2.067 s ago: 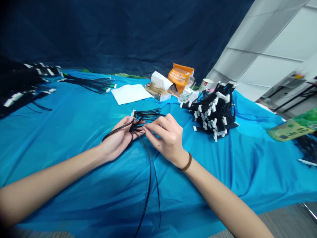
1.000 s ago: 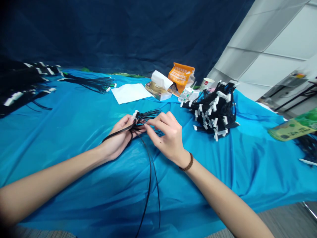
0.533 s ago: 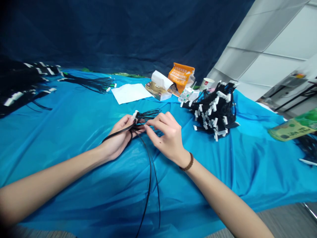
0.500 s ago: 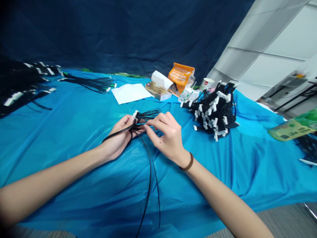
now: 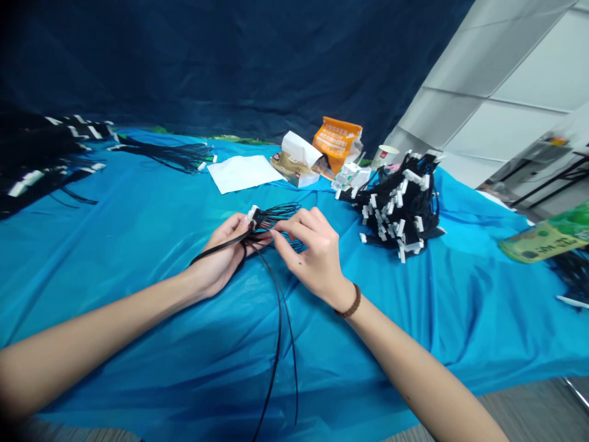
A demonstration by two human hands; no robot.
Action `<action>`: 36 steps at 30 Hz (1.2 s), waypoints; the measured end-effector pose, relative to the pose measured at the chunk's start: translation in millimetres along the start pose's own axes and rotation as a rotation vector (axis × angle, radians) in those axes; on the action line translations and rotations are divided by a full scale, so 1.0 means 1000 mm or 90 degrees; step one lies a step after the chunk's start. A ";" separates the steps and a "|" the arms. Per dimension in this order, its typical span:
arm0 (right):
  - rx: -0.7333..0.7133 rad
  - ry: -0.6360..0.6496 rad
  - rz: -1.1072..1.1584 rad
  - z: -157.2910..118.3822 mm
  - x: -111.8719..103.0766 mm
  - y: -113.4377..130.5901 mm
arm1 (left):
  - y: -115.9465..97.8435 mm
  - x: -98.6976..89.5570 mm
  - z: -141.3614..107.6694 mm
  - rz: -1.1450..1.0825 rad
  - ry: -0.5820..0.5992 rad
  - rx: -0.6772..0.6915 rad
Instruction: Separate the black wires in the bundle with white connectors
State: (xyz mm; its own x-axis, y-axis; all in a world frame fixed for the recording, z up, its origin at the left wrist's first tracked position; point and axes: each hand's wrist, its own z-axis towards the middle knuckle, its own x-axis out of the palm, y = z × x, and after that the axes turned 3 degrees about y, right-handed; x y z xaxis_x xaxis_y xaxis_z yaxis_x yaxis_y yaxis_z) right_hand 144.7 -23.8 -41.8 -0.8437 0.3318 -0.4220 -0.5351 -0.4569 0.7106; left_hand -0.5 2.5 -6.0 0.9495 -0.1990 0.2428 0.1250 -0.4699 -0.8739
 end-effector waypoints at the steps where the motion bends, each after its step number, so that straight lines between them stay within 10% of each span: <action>1: 0.001 -0.001 -0.001 0.000 0.000 0.000 | 0.000 0.000 0.000 0.002 0.001 0.002; 36: -0.212 -0.016 -0.224 -0.008 0.002 -0.011 | -0.006 -0.003 0.003 -0.073 0.043 -0.057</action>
State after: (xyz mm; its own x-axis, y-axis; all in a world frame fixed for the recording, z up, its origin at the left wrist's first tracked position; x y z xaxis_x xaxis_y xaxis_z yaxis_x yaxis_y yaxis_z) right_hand 148.3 -24.9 -55.2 -0.6106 0.5314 -0.5872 -0.7754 -0.5521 0.3066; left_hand -3.0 8.0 -2.5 0.9086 -0.1953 0.3692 0.2023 -0.5675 -0.7981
